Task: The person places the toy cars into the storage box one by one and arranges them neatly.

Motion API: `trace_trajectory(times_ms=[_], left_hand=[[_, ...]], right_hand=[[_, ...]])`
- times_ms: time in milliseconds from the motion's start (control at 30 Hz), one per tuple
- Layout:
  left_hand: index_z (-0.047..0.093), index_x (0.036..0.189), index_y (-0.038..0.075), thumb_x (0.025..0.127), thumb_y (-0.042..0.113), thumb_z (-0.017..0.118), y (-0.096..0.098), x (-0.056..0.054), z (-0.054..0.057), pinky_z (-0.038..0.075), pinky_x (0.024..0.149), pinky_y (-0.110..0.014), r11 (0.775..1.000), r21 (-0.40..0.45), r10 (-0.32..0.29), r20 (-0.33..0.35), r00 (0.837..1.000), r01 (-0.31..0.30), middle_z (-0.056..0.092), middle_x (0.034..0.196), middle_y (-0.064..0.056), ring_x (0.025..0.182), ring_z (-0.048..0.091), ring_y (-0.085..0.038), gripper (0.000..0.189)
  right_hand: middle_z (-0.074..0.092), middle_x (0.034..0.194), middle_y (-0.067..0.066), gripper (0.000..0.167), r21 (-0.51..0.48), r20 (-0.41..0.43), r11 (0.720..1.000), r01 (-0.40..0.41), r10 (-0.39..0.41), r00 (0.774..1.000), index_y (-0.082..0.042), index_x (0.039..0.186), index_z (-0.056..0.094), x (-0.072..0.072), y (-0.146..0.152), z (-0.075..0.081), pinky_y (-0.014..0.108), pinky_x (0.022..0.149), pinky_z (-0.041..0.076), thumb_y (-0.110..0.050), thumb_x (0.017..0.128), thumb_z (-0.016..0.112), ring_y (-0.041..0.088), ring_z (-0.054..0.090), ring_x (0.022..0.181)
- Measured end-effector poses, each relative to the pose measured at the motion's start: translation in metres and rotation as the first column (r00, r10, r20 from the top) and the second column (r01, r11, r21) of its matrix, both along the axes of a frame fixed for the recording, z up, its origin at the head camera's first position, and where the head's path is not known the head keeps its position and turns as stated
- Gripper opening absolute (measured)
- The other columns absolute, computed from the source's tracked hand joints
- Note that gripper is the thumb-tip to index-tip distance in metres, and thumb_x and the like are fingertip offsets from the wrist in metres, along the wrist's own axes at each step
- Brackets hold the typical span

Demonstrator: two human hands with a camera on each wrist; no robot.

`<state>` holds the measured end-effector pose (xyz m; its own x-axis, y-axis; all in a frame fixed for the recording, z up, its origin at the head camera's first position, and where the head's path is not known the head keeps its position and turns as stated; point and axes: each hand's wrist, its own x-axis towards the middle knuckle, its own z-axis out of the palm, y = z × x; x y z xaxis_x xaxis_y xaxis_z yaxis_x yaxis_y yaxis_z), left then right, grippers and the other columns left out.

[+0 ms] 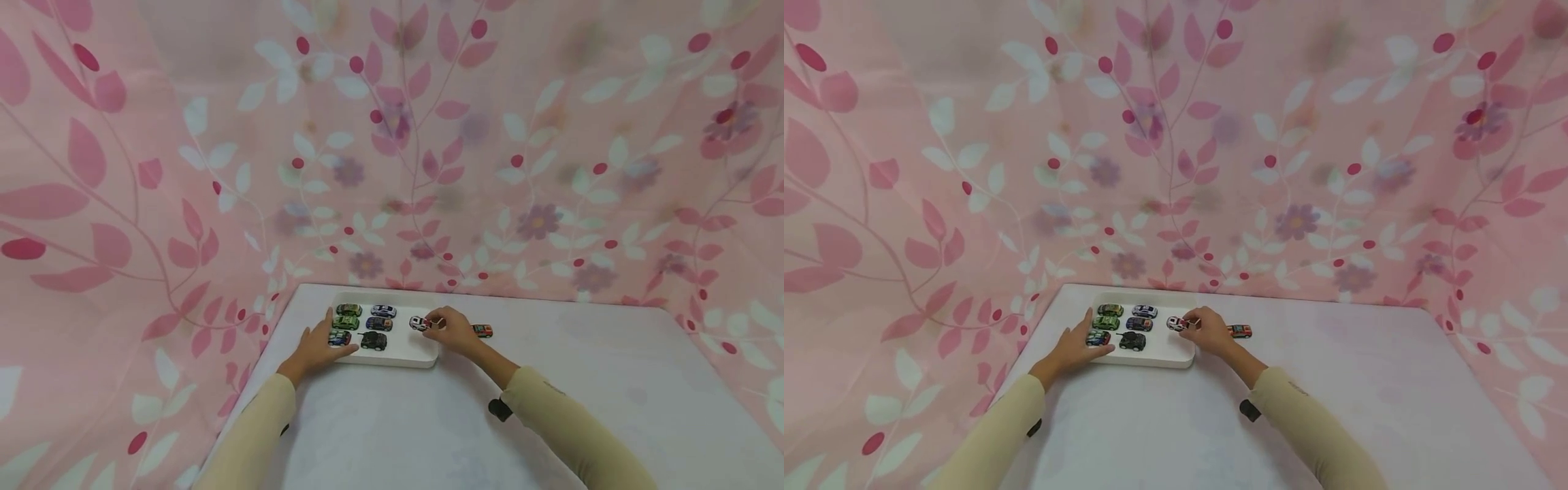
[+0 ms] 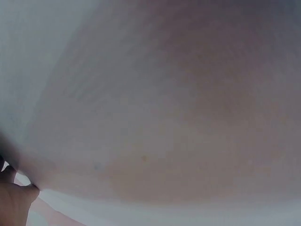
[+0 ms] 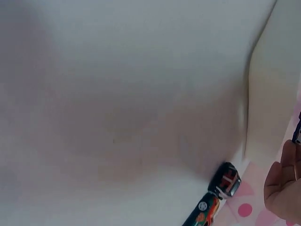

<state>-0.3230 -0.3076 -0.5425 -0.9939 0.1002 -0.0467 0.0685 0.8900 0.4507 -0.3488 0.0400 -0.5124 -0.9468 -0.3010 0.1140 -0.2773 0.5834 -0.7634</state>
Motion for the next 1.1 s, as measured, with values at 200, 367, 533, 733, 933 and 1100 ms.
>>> trace_trajectory(times_ms=[200, 367, 533, 733, 933, 1100], left_hand=[[0.001, 0.159, 0.003, 0.076, 0.073, 0.065, 0.002, 0.0, 0.001, 0.007, 0.119, -0.066, 1.0, -0.013, -0.005, 0.006, 1.0, 0.005, 0.031, 0.159, -0.021, 0.148, 0.029, -0.037, 0.127], [0.001, 0.159, 0.003, 0.077, 0.073, 0.066, 0.002, -0.001, 0.0, 0.007, 0.119, -0.066, 1.0, -0.001, -0.008, 0.004, 1.0, 0.008, 0.031, 0.159, -0.021, 0.148, 0.029, -0.037, 0.126], [0.0, 0.159, 0.003, 0.078, 0.073, 0.064, 0.001, -0.002, 0.0, 0.008, 0.119, -0.066, 1.0, -0.023, 0.001, -0.002, 1.0, -0.001, 0.031, 0.159, -0.022, 0.147, 0.03, -0.037, 0.125], [0.0, 0.159, 0.004, 0.078, 0.075, 0.063, 0.001, -0.002, 0.0, 0.007, 0.119, -0.065, 1.0, -0.016, 0.008, 0.001, 1.0, -0.008, 0.031, 0.159, -0.022, 0.148, 0.03, -0.037, 0.125], [0.001, 0.159, 0.002, 0.078, 0.076, 0.062, 0.002, 0.0, -0.005, 0.008, 0.119, -0.066, 1.0, -0.019, 0.012, -0.003, 1.0, -0.012, 0.032, 0.158, -0.023, 0.147, 0.03, -0.039, 0.125], [-0.001, 0.159, 0.004, 0.078, 0.078, 0.06, 0.001, -0.002, -0.005, 0.007, 0.119, -0.065, 1.0, -0.025, 0.008, -0.001, 1.0, -0.008, 0.029, 0.159, -0.023, 0.148, 0.029, -0.039, 0.126]], right_hand=[[0.066, 0.1, 0.001, 0.028, 0.092, -0.056, 0.995, 0.029, -0.024, 0.998, -0.013, 0.107, 0.075, -0.001, -0.014, -0.012, 0.035, 0.083, 0.054, -0.022, 0.081, 0.082, 0.017, 0.062, 0.092], [0.067, 0.095, 0.001, 0.028, 0.182, -0.109, 0.982, 0.05, -0.031, 0.994, -0.013, 0.106, 0.077, 0.004, -0.025, -0.015, 0.033, 0.076, 0.053, -0.023, 0.08, 0.082, 0.016, 0.061, 0.087], [0.068, 0.095, 0.003, 0.028, 0.232, -0.131, 0.971, 0.064, -0.034, 0.991, -0.012, 0.105, 0.078, 0.007, -0.035, -0.018, 0.029, 0.068, 0.048, -0.023, 0.079, 0.081, 0.013, 0.057, 0.077], [0.069, 0.094, 0.001, 0.028, 0.294, -0.139, 0.953, 0.072, -0.032, 0.99, -0.013, 0.103, 0.078, 0.011, -0.044, -0.023, 0.031, 0.068, 0.041, -0.025, 0.078, 0.081, 0.011, 0.053, 0.071], [0.07, 0.091, 0.001, 0.029, 0.308, -0.132, 0.948, 0.082, -0.043, 0.99, -0.012, 0.104, 0.078, 0.019, -0.049, -0.026, 0.036, 0.073, 0.038, -0.025, 0.078, 0.082, 0.013, 0.057, 0.074], [0.071, 0.091, 0.003, 0.027, 0.343, -0.166, 0.934, 0.095, -0.039, 0.985, -0.01, 0.103, 0.078, 0.017, -0.051, -0.026, 0.043, 0.076, 0.043, -0.021, 0.078, 0.081, 0.017, 0.061, 0.08]])
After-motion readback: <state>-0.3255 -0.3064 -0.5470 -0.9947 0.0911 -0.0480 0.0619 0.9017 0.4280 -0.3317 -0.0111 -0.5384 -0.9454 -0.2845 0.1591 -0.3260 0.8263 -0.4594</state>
